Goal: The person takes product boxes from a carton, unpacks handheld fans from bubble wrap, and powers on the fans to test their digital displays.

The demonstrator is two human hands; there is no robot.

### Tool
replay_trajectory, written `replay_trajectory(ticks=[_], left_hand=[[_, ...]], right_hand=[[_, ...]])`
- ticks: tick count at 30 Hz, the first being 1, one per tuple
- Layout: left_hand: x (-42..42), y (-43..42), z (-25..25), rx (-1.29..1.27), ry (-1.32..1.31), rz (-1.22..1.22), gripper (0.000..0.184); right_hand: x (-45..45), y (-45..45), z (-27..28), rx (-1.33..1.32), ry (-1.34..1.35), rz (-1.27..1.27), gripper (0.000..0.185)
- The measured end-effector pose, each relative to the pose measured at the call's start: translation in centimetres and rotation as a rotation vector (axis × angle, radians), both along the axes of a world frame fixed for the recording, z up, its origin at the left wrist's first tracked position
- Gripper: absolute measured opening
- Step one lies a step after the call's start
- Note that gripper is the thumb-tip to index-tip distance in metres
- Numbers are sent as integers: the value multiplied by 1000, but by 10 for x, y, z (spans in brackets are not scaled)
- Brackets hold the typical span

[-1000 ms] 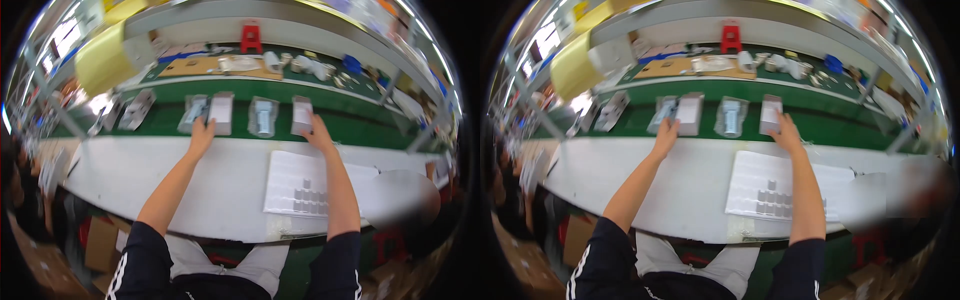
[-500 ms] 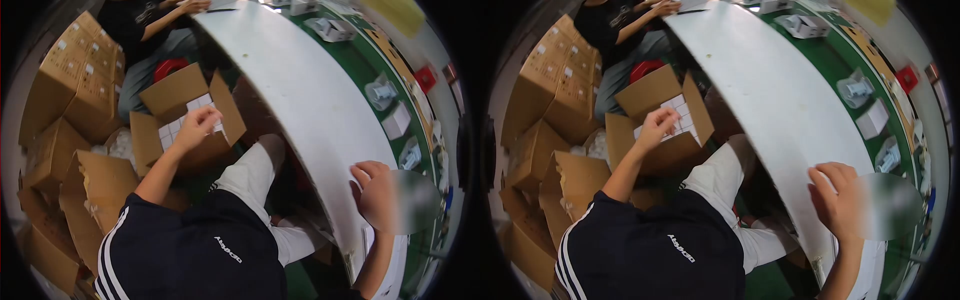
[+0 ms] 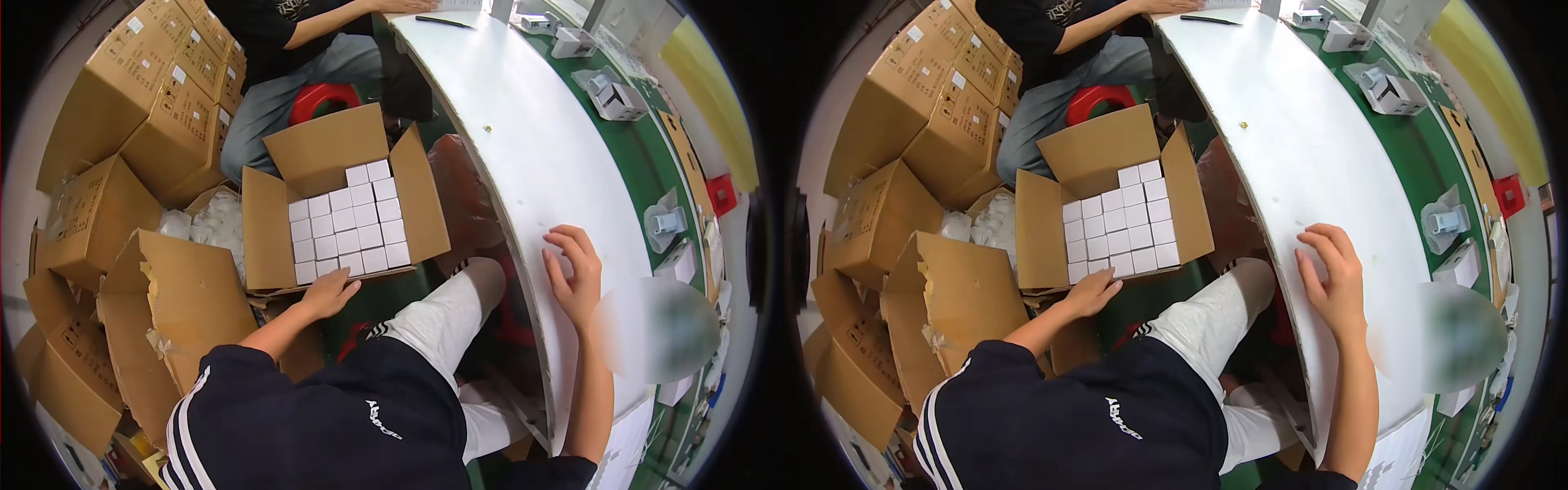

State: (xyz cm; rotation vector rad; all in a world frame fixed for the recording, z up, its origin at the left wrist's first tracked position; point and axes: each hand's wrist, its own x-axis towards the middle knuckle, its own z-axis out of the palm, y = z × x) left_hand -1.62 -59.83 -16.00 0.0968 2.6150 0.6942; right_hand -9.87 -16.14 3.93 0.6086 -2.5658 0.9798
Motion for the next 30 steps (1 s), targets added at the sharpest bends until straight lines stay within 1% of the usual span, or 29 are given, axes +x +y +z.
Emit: replay_trajectory(ticks=[2,4,6,9,12,14,15,18,21,24,27,30], left_hand=[[-21,-7,1,-13,-77,-13,62],[-62,-18,-6,105,-136,-7,63],[-109,-23,-22,173,-112,93,63],[-186,-23,-67,239,-48,233,54],[-252,-30,-149,149,123,306,50],[-287,-26,-175,27,134,362,51],[-301,-19,-179,-31,140,388,51],[-329,-7,-192,-292,14,486,62],[-338,-1,-201,-276,-78,607,75],[-346,11,-197,-306,-130,646,89],[-347,35,-172,-346,-132,737,95],[-351,40,-177,-388,-59,734,100]], right_hand=[[-13,-3,-14,-137,-105,-102,12],[-23,-5,-24,-220,-157,-173,12],[-30,-6,-25,-280,-168,-219,14],[-29,-5,-27,-286,-254,-276,16],[-36,-6,-28,-250,-237,-292,17],[-40,-7,-29,-221,-231,-306,19],[-43,-8,-28,-207,-236,-319,20],[-47,-6,-28,-188,-256,-347,22],[-48,-4,-33,-207,-267,-359,22],[-48,-2,-39,-217,-281,-366,22],[-47,-4,-37,-163,-273,-355,23],[-46,-7,-36,-145,-281,-364,24]])
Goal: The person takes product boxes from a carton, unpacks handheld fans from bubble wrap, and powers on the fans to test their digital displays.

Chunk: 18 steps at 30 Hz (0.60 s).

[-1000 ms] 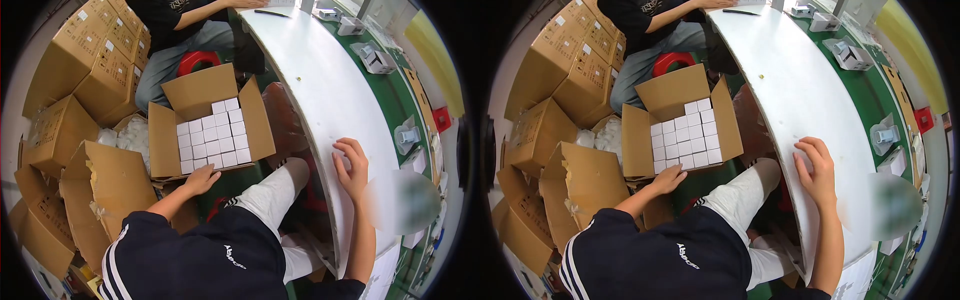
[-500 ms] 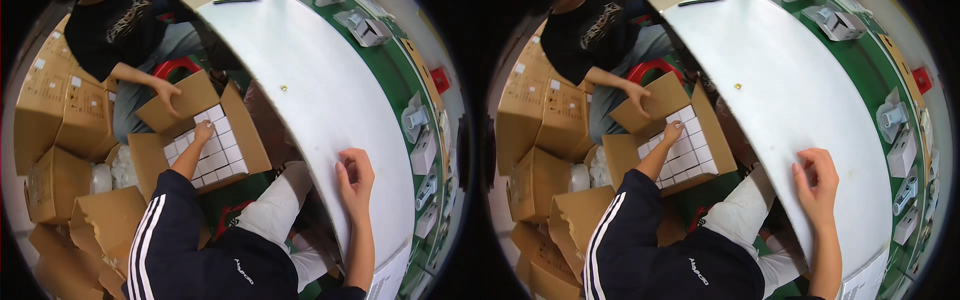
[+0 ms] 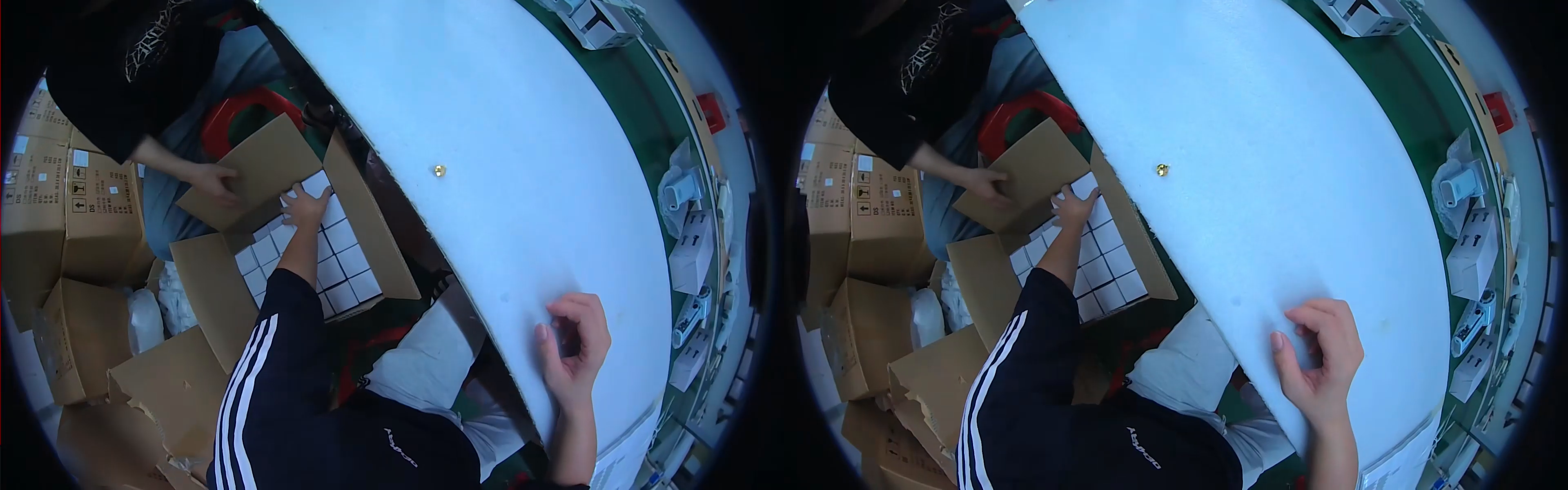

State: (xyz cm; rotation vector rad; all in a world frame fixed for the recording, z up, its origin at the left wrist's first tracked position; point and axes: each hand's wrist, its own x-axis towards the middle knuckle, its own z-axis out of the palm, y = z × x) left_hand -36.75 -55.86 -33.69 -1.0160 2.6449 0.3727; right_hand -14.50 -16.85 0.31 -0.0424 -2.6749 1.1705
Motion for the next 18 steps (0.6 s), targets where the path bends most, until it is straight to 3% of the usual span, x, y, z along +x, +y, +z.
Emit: replay_trajectory(ticks=[13,18], left_hand=[[-17,-2,11,17,-241,104,113],[-9,2,1,-98,-143,127,115]], right_hand=[[10,3,-1,30,4,27,24],[15,1,3,26,-24,8,24]])
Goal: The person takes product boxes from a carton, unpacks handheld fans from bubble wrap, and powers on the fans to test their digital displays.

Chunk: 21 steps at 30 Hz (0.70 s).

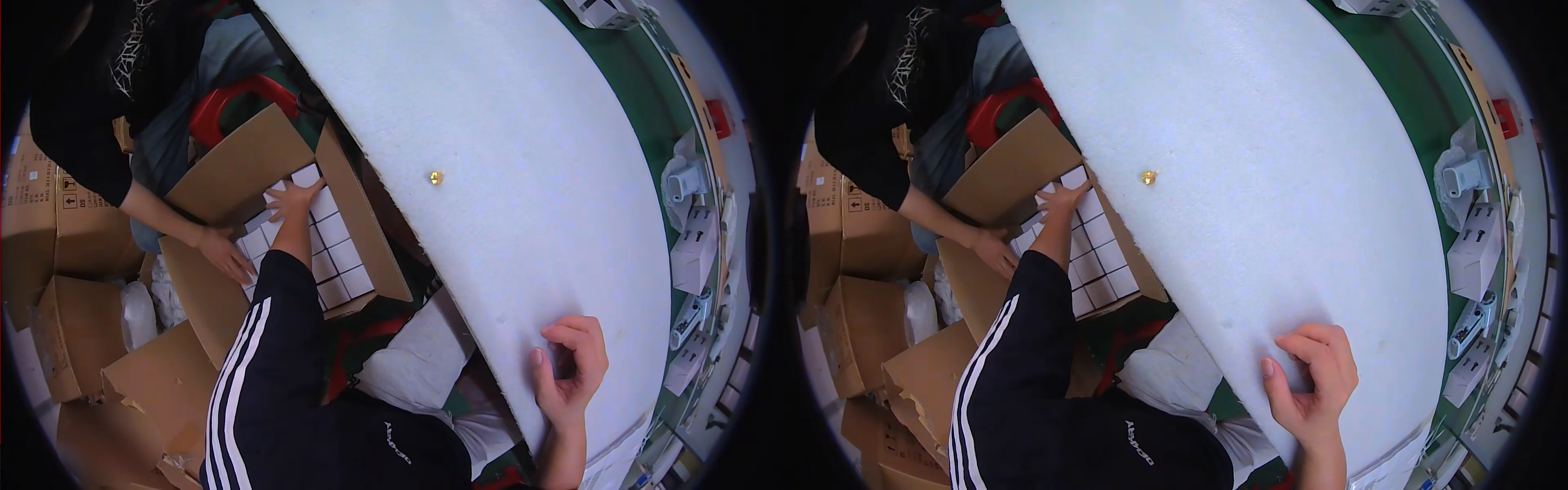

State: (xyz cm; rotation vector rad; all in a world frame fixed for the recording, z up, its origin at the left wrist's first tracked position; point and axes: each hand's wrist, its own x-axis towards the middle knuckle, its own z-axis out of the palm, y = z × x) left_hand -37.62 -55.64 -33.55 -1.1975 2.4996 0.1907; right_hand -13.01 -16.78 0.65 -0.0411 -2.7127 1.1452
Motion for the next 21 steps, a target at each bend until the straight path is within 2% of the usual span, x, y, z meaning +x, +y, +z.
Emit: replay_trajectory(ticks=[6,11,14,18,21], left_hand=[[-1,-8,-6,11,-2,-88,113],[6,-8,-24,-45,121,-155,109],[9,-8,-17,38,113,-174,105],[19,1,3,53,166,-174,93],[29,-13,17,39,209,-217,91]], right_hand=[[5,4,0,1,37,19,25],[8,7,2,25,73,47,25],[10,10,3,17,84,53,24],[16,15,2,12,114,39,22],[19,14,4,5,103,21,21]])
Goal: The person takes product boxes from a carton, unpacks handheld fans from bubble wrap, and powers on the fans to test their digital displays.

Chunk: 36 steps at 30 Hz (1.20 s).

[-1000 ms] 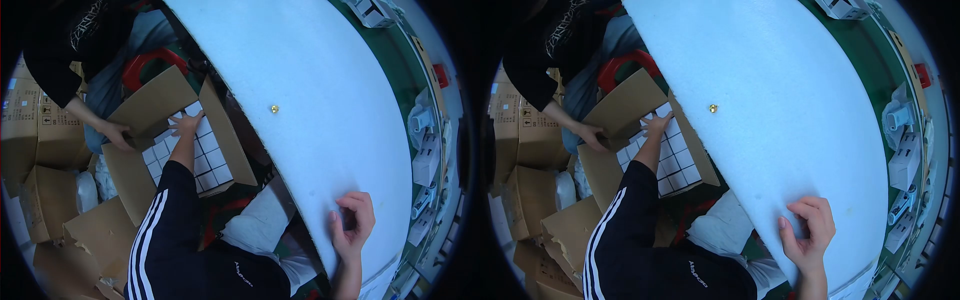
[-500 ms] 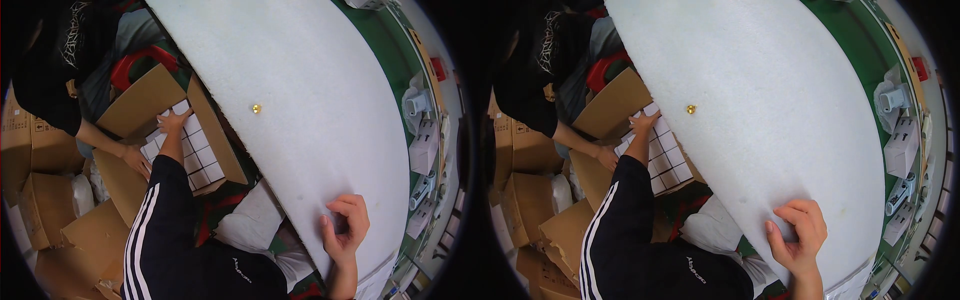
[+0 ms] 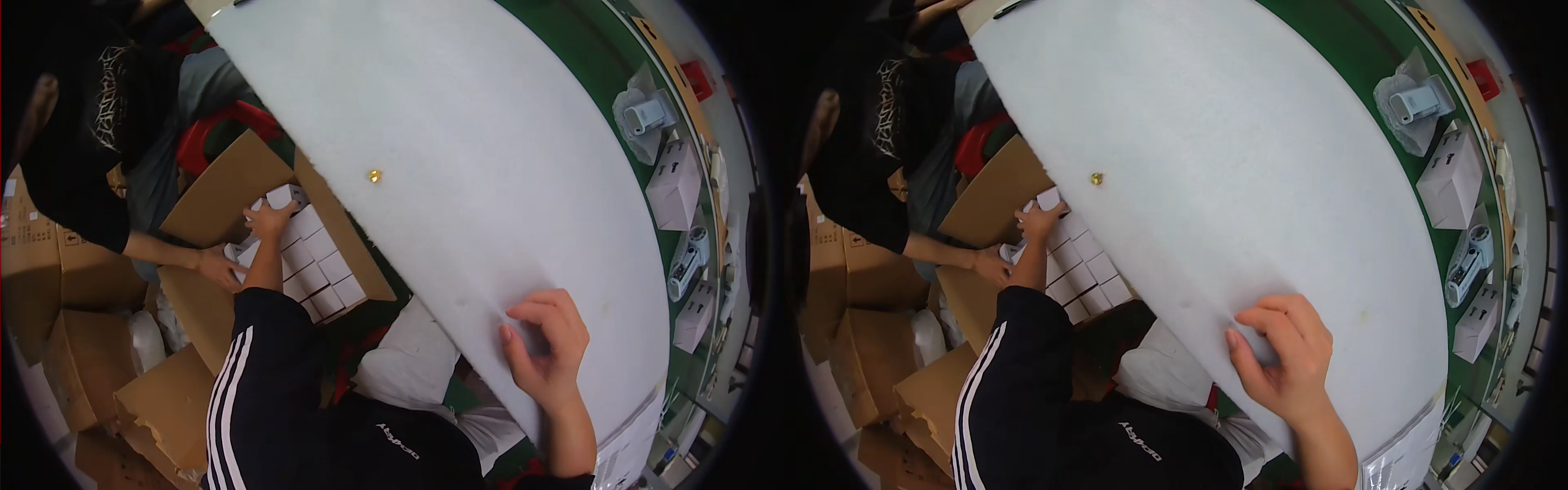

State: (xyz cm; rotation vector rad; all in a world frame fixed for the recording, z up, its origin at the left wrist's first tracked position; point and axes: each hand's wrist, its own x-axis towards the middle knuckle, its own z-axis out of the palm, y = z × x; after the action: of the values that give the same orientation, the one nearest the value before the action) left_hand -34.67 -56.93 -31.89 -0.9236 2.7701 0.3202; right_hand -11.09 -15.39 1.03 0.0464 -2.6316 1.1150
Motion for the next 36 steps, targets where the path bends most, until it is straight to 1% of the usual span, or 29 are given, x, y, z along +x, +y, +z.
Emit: replay_trajectory(ticks=[2,5,6,9,12,15,16,17,19,20,22,23,25,27,28,29,31,34,36], left_hand=[[10,-6,27,-1,64,-13,92],[40,-28,68,61,166,-76,95],[50,-28,90,59,200,-70,94],[77,-54,126,37,380,-205,90],[106,-82,169,67,496,-287,79],[126,-133,185,297,638,-268,59],[129,-151,196,583,591,-264,47],[142,-160,198,839,616,-182,50],[195,-100,288,1366,633,-10,60],[210,-92,309,1441,583,-19,68],[231,-77,340,1590,576,-106,72],[238,-65,354,1667,568,-154,74],[249,-25,379,1732,528,-313,81],[243,14,390,1767,430,-494,86],[242,41,397,1804,350,-525,87],[241,72,403,1813,278,-583,87],[239,130,408,1818,70,-726,79],[236,213,410,1743,-193,-857,78],[239,260,417,1651,-337,-958,79]], right_hand=[[1,-1,1,-15,16,-1,19],[10,-5,6,-40,13,-18,16],[13,-7,7,-48,10,-27,16],[19,-12,10,-68,8,-23,14],[31,-11,13,-77,35,-6,13],[38,-11,11,-64,74,-2,14],[41,-11,14,-41,53,4,16],[47,-8,14,-50,62,19,20],[53,-8,14,-56,80,47,27],[53,-8,13,-87,101,81,36],[61,-10,14,-140,140,139,52],[66,-10,18,-221,107,169,62],[83,-15,30,-383,41,216,82],[98,-13,51,-283,136,288,103],[109,-12,64,-233,184,294,113],[118,-6,72,-116,335,298,117],[139,8,92,-10,472,258,120],[168,44,98,-118,452,84,110],[194,78,89,-46,379,-63,100]])
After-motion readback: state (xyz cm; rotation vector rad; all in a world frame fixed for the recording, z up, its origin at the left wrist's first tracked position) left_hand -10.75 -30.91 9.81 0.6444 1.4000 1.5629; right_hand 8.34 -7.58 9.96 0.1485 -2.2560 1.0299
